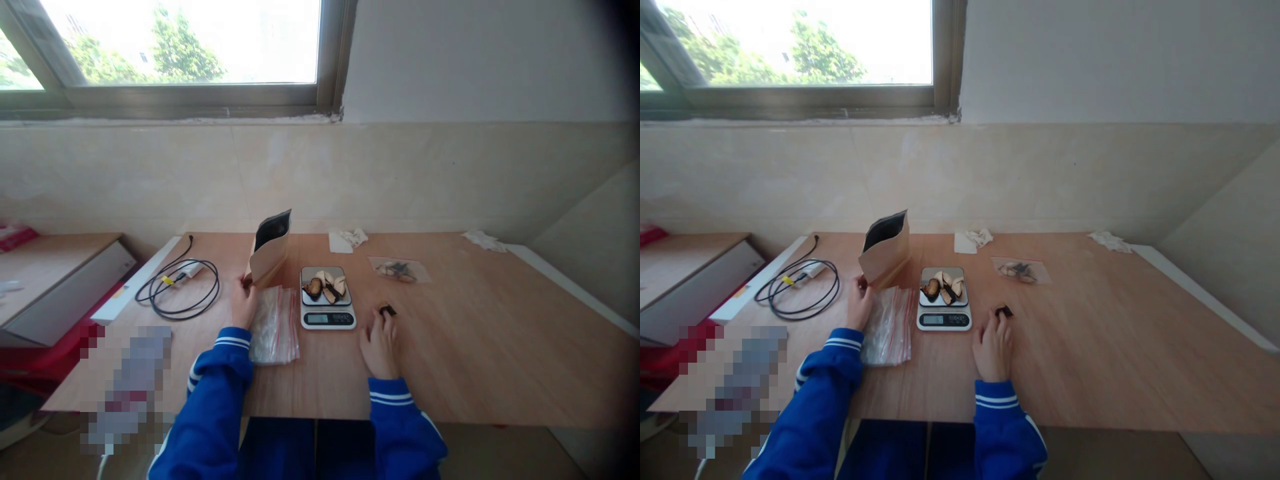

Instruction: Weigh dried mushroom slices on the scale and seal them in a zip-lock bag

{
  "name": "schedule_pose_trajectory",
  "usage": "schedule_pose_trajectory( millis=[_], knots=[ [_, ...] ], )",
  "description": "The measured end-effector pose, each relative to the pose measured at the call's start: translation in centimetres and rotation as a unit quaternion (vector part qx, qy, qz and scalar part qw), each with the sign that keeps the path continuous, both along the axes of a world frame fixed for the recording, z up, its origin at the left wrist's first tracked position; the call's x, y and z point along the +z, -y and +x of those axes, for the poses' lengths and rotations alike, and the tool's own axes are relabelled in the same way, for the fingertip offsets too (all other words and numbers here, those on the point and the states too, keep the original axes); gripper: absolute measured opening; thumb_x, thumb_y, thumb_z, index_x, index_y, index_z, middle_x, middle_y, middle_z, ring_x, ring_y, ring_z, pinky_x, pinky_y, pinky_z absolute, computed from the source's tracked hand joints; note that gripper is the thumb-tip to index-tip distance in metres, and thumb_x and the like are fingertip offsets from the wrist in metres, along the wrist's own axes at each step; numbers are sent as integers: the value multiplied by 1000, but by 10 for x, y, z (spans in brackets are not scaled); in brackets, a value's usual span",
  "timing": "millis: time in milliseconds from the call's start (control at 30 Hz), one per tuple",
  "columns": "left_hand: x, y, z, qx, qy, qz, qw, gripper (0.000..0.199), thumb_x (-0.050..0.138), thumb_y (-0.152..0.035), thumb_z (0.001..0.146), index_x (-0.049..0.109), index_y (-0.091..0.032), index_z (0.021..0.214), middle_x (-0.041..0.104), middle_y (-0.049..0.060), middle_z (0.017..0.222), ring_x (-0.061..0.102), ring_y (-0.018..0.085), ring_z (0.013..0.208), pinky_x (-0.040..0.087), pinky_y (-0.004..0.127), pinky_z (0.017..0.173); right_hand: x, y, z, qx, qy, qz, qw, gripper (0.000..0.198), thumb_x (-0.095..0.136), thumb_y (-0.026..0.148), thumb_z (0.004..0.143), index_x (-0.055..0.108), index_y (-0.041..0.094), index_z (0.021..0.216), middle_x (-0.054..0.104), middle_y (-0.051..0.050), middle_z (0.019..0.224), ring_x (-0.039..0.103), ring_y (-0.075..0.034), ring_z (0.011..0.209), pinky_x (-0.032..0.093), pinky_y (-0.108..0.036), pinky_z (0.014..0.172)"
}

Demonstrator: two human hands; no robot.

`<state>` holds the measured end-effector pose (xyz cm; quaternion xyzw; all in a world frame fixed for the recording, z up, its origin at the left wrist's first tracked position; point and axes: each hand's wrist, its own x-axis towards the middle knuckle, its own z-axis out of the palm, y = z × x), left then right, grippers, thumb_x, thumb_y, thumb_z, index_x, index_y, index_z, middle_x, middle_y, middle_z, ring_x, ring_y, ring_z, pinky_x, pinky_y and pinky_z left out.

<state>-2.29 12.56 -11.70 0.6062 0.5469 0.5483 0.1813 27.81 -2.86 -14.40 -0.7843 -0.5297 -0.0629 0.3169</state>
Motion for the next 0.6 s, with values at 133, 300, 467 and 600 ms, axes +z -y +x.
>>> schedule_pose_trajectory(
  millis=[133,300,467,600],
  knots=[
    [4,3,0,21,27,24,999,37,51,-24,82,48,-17,118,56,12,118,55,23,109,45,38,90,2,0,-1,1,2,-1,1000,47,38,25,87,51,2,126,52,-26,122,50,-36,108,40,-50,89],
    [12,10,1,48,32,33,998,36,53,-24,82,49,-19,117,54,11,121,55,23,109,44,38,91,1,-1,-1,8,-9,12,1000,47,38,25,86,51,2,125,52,-27,122,50,-36,108,40,-51,89],
    [12,17,2,7,19,36,999,46,57,-28,79,45,-20,123,50,12,127,51,27,118,40,42,98,-2,-1,0,9,-19,27,999,46,40,25,86,51,5,125,51,-25,123,48,-36,111,39,-51,90],
    [9,20,4,-24,-31,3,999,78,68,-37,71,31,-20,138,39,16,140,38,33,132,27,53,108,-4,-2,1,15,-26,52,998,44,42,24,85,51,6,124,46,-26,128,45,-37,115,39,-52,91]
  ],
)
